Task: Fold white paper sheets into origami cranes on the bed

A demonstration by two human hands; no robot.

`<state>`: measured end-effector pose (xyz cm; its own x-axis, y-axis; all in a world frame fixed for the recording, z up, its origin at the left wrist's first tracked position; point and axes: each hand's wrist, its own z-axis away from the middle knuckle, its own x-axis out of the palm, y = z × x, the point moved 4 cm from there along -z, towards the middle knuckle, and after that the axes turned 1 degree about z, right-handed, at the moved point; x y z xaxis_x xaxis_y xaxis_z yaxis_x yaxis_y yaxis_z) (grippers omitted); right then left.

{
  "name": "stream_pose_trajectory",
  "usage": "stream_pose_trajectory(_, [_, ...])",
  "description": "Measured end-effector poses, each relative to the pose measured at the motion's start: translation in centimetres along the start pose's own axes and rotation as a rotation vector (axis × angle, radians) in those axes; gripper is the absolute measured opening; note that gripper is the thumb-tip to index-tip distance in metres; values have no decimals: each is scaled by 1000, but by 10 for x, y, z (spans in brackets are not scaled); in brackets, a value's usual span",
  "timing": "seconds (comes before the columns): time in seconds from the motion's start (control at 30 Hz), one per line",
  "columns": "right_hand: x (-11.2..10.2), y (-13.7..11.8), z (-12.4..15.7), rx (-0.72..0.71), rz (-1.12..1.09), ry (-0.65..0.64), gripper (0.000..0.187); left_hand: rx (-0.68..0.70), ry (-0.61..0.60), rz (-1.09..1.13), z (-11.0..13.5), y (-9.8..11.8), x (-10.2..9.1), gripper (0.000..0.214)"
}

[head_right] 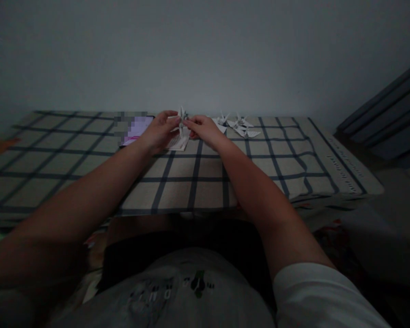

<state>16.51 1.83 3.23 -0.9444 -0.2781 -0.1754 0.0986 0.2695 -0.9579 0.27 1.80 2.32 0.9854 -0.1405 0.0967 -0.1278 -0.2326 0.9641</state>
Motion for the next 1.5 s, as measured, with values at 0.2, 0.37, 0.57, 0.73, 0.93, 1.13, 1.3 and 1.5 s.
stream_pose_trajectory(0.2, [2, -3, 3, -23, -29, -19, 28, 86, 3, -152, -3, 0, -2, 35])
stream_pose_trajectory(0.37, [-1, -9, 2, -78, 42, 43, 24, 173, 49, -251, -5, 0, -4, 40])
stream_pose_trajectory(0.57, [-2, -8, -1, -98, 95, 52, 16, 185, 79, -286, 2, 10, -1, 28])
stream_pose_trajectory(0.73, [-2, -10, 0, -106, 149, 63, 11, 124, 104, -283, 10, 18, 0, 20])
stream_pose_trajectory(0.93, [-1, -9, 1, -101, 143, 91, 9, 137, 139, -191, 7, 12, -2, 19])
stream_pose_trajectory(1.13, [-6, -9, -1, -183, 280, 136, 7, 101, 135, -161, 8, 9, 0, 24])
stream_pose_trajectory(1.3, [-7, -9, -1, -190, 267, 136, 7, 107, 134, -232, 8, 13, 1, 24])
stream_pose_trajectory(1.5, [-10, -19, 3, -308, 346, 172, 10, 177, 166, -279, 8, 15, 0, 20])
